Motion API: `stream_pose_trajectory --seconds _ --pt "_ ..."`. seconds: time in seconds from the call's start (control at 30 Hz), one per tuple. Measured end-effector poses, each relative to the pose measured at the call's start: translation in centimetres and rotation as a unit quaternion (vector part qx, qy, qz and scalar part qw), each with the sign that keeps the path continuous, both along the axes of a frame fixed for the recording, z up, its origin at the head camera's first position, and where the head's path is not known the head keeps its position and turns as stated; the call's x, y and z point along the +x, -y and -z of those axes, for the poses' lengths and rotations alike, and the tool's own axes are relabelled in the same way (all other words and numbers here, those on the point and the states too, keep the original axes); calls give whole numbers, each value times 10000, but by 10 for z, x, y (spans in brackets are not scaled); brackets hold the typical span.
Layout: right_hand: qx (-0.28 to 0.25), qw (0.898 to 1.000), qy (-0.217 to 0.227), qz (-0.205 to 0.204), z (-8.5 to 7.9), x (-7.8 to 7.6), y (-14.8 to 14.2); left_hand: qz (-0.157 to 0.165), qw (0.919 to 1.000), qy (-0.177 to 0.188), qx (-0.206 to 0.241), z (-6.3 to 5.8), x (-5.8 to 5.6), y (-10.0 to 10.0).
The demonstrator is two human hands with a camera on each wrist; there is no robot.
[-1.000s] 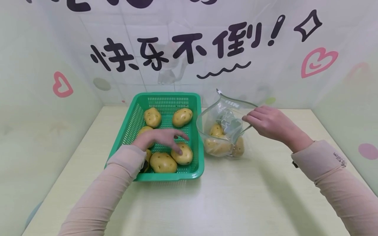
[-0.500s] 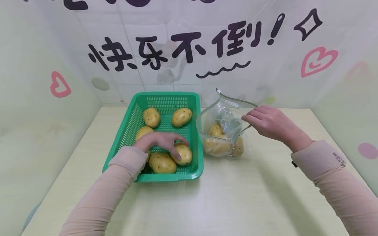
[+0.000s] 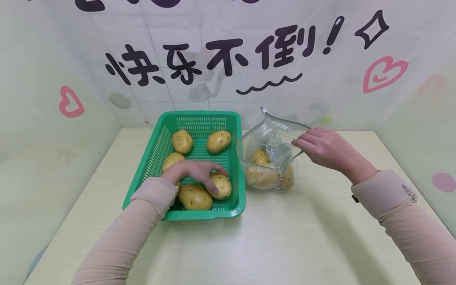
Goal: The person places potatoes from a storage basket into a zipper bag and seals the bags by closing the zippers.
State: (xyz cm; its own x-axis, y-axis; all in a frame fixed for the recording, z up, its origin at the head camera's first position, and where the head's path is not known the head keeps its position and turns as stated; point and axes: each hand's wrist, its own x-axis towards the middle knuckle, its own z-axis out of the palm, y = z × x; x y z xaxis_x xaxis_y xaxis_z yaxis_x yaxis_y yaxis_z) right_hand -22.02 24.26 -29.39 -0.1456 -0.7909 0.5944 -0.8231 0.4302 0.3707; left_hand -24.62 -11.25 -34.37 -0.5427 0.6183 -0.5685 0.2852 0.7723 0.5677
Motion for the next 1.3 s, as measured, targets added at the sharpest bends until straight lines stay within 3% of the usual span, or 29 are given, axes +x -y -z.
stream_pose_trajectory --seconds 0.5,0.93,1.3 --pt "14 10000 31 -37 1 0 0 -268 9994 -191 90 3 1 2" --pt "75 10000 35 15 0 2 0 -734 9966 -202 323 -10 2 5" --pt "71 10000 34 3 1 2 0 -531 9948 -590 636 -16 -1 6"
